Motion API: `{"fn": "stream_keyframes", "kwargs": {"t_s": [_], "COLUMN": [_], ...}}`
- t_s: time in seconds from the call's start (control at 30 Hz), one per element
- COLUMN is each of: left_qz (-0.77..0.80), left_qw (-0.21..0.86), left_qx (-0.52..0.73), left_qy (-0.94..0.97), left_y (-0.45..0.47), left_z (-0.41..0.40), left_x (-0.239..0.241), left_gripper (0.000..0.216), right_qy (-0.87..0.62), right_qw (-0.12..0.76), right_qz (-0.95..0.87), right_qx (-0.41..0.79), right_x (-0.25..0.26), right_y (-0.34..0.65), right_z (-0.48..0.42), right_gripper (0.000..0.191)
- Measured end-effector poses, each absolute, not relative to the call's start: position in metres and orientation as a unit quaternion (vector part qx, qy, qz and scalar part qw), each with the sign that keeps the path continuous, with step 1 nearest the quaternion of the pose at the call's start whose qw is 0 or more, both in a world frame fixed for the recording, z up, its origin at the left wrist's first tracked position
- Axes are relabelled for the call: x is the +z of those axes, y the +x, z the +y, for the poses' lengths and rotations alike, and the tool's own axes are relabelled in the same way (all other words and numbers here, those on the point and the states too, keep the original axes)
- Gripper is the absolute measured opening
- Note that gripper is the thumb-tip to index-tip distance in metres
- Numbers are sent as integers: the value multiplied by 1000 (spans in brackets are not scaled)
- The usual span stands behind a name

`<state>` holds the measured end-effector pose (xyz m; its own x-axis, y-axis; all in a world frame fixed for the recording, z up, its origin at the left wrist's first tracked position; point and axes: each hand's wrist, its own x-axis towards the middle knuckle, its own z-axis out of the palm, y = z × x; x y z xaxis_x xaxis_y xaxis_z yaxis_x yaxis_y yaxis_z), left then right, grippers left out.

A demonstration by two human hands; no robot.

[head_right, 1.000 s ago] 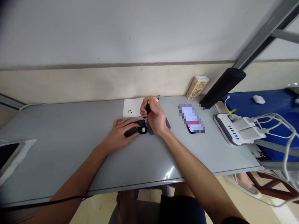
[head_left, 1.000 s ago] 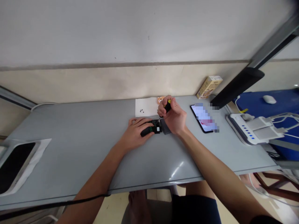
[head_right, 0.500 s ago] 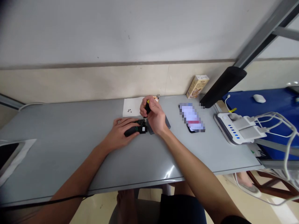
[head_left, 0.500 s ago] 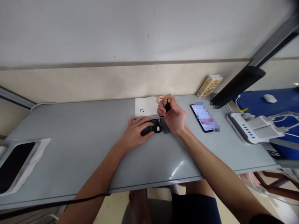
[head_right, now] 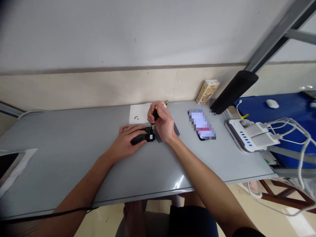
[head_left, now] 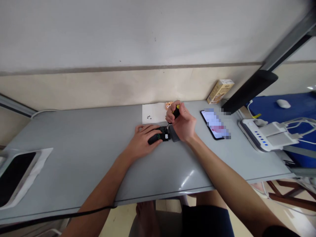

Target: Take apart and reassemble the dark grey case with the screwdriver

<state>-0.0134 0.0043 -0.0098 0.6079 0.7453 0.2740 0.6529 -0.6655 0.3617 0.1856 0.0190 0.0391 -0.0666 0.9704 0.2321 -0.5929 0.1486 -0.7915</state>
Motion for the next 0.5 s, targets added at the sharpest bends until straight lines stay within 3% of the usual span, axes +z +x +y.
{"fn": "stream_keyframes", "kwargs": {"t_s": [0.37, 0.5], "left_qz": [406, 408], "left_qw": [126, 123], "left_qx": [222, 265], "left_qy": [877, 865], "left_y": [-13, -13], "left_z": [4, 3], "left_x": [-10, -14], "left_gripper": [25, 14], "right_qy": [-251, -243], "right_qw": [650, 651], "right_qz": [-382, -353], "right_qx": [607, 626], "right_x": [44, 47], "right_y": [184, 184], "right_z": [17, 16], "right_gripper": [37, 37]}}
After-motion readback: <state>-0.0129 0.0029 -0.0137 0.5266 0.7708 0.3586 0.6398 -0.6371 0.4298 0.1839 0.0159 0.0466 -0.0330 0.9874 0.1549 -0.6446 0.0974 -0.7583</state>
